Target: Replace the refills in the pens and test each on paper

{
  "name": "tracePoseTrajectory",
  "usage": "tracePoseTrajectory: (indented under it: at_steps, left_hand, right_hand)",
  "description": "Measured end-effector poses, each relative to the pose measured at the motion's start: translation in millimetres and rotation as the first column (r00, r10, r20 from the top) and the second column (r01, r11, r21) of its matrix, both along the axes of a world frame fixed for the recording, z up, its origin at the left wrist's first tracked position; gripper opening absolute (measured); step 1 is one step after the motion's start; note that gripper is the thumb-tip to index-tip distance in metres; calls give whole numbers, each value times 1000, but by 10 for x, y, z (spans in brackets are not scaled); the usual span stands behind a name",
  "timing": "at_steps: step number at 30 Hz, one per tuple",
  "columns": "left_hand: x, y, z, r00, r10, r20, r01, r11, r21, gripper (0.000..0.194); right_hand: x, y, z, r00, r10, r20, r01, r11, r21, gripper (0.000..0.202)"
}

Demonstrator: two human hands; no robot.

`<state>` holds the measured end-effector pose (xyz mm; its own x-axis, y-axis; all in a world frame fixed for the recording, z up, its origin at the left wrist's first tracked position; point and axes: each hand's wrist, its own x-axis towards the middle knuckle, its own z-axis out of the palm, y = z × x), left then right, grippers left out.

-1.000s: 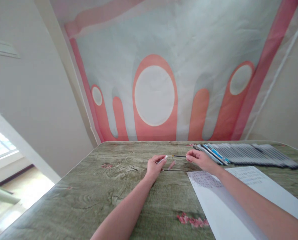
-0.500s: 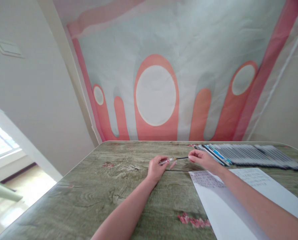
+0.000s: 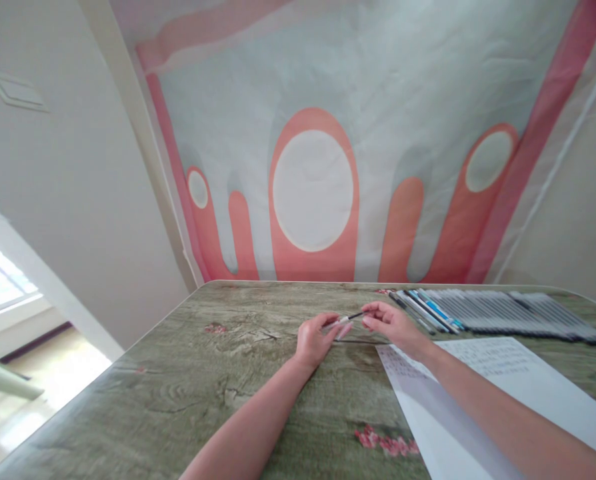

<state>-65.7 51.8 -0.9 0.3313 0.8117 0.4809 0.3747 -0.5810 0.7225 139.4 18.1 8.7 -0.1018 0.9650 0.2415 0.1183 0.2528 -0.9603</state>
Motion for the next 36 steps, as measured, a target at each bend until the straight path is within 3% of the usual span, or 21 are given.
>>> tracePoseTrajectory:
  at_steps: [2, 5, 8, 12, 19, 22, 25, 33, 36]
  left_hand:
    - [3, 19, 0, 1000, 10, 28, -9, 1000, -28, 24]
    - [6, 53, -9, 992, 5, 125, 10, 992, -125, 29]
    - [-2, 82, -23, 976, -17, 215, 67, 971, -228, 35]
    - [-9, 107, -44, 965, -33, 260, 108, 954, -281, 38]
    - [41, 115, -91, 945, -124, 301, 222, 922, -317, 34]
    - [53, 111, -111, 941, -155, 301, 245, 925, -289, 32]
    - [52, 111, -126, 956, -137, 258, 197, 955, -221, 30]
    - [6, 70, -71, 996, 67, -66, -66, 998, 21, 23]
    - [-18, 48, -40, 963, 169, -211, -144, 981, 129, 22]
  right_hand:
    - [12, 20, -42, 1000, 9, 17, -9, 1000, 11, 40]
    - [40, 41, -110, 981, -31, 190, 19, 998, 67, 37]
    - [37, 44, -163, 889, -124, 440, 11, 968, 250, 28]
    - [-33, 61, -234, 742, -208, 638, -142, 881, 452, 43]
    - [-130, 81, -316, 594, -193, 781, -288, 856, 430, 47]
    - [-150, 61, -276, 575, -197, 794, -297, 854, 427, 38]
    - [-159, 55, -246, 561, -234, 794, -270, 855, 442, 24]
    - [-145, 37, -231, 605, -223, 764, -233, 868, 438, 10]
    - [-131, -6, -187, 687, -221, 692, -173, 876, 451, 14]
